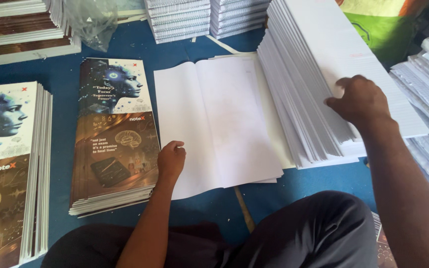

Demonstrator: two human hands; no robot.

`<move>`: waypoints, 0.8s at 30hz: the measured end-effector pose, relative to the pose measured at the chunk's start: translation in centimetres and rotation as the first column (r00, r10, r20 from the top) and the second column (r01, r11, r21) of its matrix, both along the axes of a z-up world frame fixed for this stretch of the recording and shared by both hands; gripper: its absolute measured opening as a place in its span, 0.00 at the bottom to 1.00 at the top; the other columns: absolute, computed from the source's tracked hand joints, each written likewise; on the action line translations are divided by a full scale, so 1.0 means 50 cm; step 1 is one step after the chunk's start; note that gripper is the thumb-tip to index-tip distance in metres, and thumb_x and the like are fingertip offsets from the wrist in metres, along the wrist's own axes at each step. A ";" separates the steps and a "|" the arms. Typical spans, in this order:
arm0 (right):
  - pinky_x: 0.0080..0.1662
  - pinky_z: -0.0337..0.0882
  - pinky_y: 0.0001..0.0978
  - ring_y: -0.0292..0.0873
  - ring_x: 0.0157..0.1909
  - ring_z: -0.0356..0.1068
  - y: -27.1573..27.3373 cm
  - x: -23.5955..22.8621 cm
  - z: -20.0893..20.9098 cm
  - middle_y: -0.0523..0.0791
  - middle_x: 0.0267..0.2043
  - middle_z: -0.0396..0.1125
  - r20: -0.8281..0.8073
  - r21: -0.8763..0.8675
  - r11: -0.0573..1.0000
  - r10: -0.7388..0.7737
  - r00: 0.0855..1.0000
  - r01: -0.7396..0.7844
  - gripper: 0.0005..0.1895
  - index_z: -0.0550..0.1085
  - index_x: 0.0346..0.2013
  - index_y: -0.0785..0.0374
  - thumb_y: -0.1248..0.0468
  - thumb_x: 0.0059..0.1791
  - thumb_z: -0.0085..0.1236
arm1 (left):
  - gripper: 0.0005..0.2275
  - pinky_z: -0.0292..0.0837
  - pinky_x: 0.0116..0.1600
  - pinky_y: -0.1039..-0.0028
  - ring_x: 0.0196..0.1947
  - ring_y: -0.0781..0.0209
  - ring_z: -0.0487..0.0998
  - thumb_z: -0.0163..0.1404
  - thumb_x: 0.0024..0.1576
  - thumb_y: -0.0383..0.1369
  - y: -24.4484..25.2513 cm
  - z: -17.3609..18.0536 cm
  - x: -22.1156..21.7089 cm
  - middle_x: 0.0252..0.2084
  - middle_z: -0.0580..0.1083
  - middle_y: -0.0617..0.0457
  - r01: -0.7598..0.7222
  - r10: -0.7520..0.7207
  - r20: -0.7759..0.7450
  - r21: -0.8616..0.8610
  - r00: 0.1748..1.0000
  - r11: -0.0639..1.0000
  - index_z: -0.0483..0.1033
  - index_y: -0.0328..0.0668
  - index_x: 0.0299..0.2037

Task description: The person inserts index sheets into notebook covers and stacks the assembled notebooks. The person repeatedly picks up a cover, inserts a sheet, and places the finished notebook on a growing stack.

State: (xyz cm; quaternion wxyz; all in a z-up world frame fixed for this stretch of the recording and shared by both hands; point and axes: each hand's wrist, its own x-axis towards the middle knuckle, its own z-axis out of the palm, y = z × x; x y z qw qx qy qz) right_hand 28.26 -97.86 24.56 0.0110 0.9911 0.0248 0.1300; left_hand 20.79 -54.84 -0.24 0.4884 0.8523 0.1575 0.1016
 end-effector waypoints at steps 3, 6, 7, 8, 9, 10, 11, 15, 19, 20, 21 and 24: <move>0.59 0.71 0.47 0.57 0.54 0.74 -0.034 0.009 -0.002 0.55 0.53 0.75 -0.114 0.125 0.991 -0.029 0.993 0.043 0.28 0.79 0.56 0.58 0.52 0.43 0.71 | 0.12 0.75 0.44 0.66 0.34 0.52 0.82 0.49 0.54 0.31 -0.002 -0.004 0.004 0.32 0.81 0.46 0.003 -0.003 -0.032 -0.007 0.999 1.000 0.81 0.40 0.46; 0.57 0.72 0.44 0.55 0.51 0.76 -0.061 0.022 0.005 0.55 0.51 0.76 -0.132 0.231 0.973 0.005 0.991 0.026 0.27 0.80 0.54 0.58 0.52 0.42 0.72 | 0.12 0.76 0.44 0.67 0.34 0.55 0.83 0.48 0.54 0.30 -0.004 -0.005 0.004 0.32 0.81 0.48 0.010 -0.012 -0.019 -0.059 1.000 0.998 0.81 0.40 0.46; 0.57 0.72 0.44 0.54 0.51 0.76 -0.066 0.024 0.008 0.54 0.50 0.76 -0.123 0.262 0.965 0.026 0.992 0.007 0.26 0.81 0.53 0.58 0.53 0.42 0.71 | 0.13 0.76 0.44 0.67 0.34 0.54 0.83 0.48 0.54 0.30 -0.004 -0.004 0.004 0.33 0.81 0.48 0.010 -0.011 -0.020 -0.054 1.000 0.998 0.81 0.40 0.46; 0.56 0.73 0.43 0.53 0.50 0.77 -0.069 0.024 0.010 0.53 0.50 0.76 -0.112 0.293 0.956 0.046 0.993 -0.012 0.25 0.81 0.51 0.58 0.53 0.42 0.71 | 0.13 0.76 0.44 0.67 0.34 0.54 0.83 0.48 0.54 0.30 -0.004 -0.003 0.003 0.33 0.81 0.48 0.010 -0.011 -0.021 -0.049 1.000 0.999 0.81 0.39 0.46; 0.56 0.73 0.42 0.53 0.49 0.77 -0.069 0.024 0.013 0.53 0.49 0.77 -0.087 0.282 0.959 0.039 0.995 -0.013 0.24 0.82 0.50 0.58 0.54 0.42 0.71 | 0.13 0.76 0.44 0.67 0.34 0.54 0.83 0.49 0.54 0.31 -0.005 -0.002 0.001 0.33 0.81 0.47 0.010 -0.011 -0.022 -0.045 1.000 0.999 0.81 0.39 0.46; 0.56 0.74 0.42 0.53 0.49 0.77 -0.064 0.023 0.015 0.53 0.47 0.77 -0.062 0.271 0.962 0.032 0.998 -0.014 0.23 0.82 0.49 0.59 0.55 0.41 0.70 | 0.13 0.75 0.44 0.67 0.34 0.54 0.83 0.49 0.54 0.30 -0.005 -0.001 0.000 0.33 0.81 0.47 0.012 -0.013 -0.019 -0.040 1.000 0.999 0.81 0.39 0.46; 0.56 0.74 0.41 0.53 0.48 0.77 -0.058 0.021 0.020 0.53 0.46 0.77 -0.035 0.260 0.966 0.024 0.999 -0.014 0.22 0.83 0.48 0.59 0.56 0.41 0.70 | 0.13 0.75 0.44 0.67 0.34 0.54 0.83 0.49 0.54 0.30 -0.005 0.001 0.000 0.33 0.81 0.47 0.016 -0.016 -0.015 -0.035 1.000 0.999 0.81 0.39 0.46; 0.54 0.74 0.42 0.53 0.46 0.77 -0.009 0.004 0.032 0.51 0.44 0.77 -0.034 0.181 0.983 0.012 0.999 -0.006 0.20 0.83 0.44 0.60 0.54 0.41 0.70 | 0.14 0.76 0.45 0.67 0.35 0.54 0.83 0.48 0.54 0.30 -0.008 0.000 0.001 0.34 0.82 0.47 0.013 -0.018 -0.069 -0.071 0.997 0.997 0.80 0.40 0.48; 0.53 0.74 0.43 0.54 0.45 0.77 0.027 -0.007 0.023 0.51 0.43 0.77 -0.033 0.160 0.987 0.028 0.999 -0.023 0.22 0.82 0.44 0.61 0.52 0.41 0.71 | 0.13 0.76 0.46 0.67 0.36 0.54 0.83 0.47 0.55 0.31 -0.008 -0.001 0.003 0.35 0.82 0.48 0.019 -0.020 -0.015 -0.063 1.000 0.998 0.80 0.40 0.47; 0.53 0.74 0.44 0.54 0.45 0.77 0.026 -0.007 0.017 0.51 0.43 0.77 -0.036 0.165 0.986 0.025 0.999 -0.018 0.22 0.82 0.45 0.60 0.52 0.41 0.70 | 0.13 0.76 0.47 0.67 0.37 0.54 0.83 0.47 0.55 0.31 -0.007 0.000 0.002 0.36 0.82 0.48 0.012 -0.013 -0.026 -0.051 1.000 0.999 0.80 0.40 0.47; 0.53 0.74 0.44 0.53 0.46 0.77 0.022 0.000 0.011 0.51 0.43 0.77 -0.062 0.202 0.979 0.025 0.998 -0.012 0.22 0.82 0.45 0.60 0.51 0.42 0.70 | 0.14 0.76 0.48 0.67 0.38 0.53 0.83 0.47 0.54 0.31 -0.002 0.003 0.000 0.37 0.82 0.47 0.000 -0.001 -0.037 -0.037 0.999 0.999 0.81 0.40 0.47; 0.54 0.74 0.44 0.53 0.46 0.78 -0.021 0.033 -0.019 0.51 0.44 0.77 -0.086 0.306 0.952 0.046 0.995 -0.017 0.23 0.82 0.47 0.60 0.46 0.48 0.65 | 0.14 0.75 0.50 0.63 0.42 0.48 0.81 0.48 0.55 0.32 0.008 0.012 -0.006 0.42 0.80 0.45 -0.106 0.106 -0.138 0.010 0.985 0.994 0.81 0.42 0.49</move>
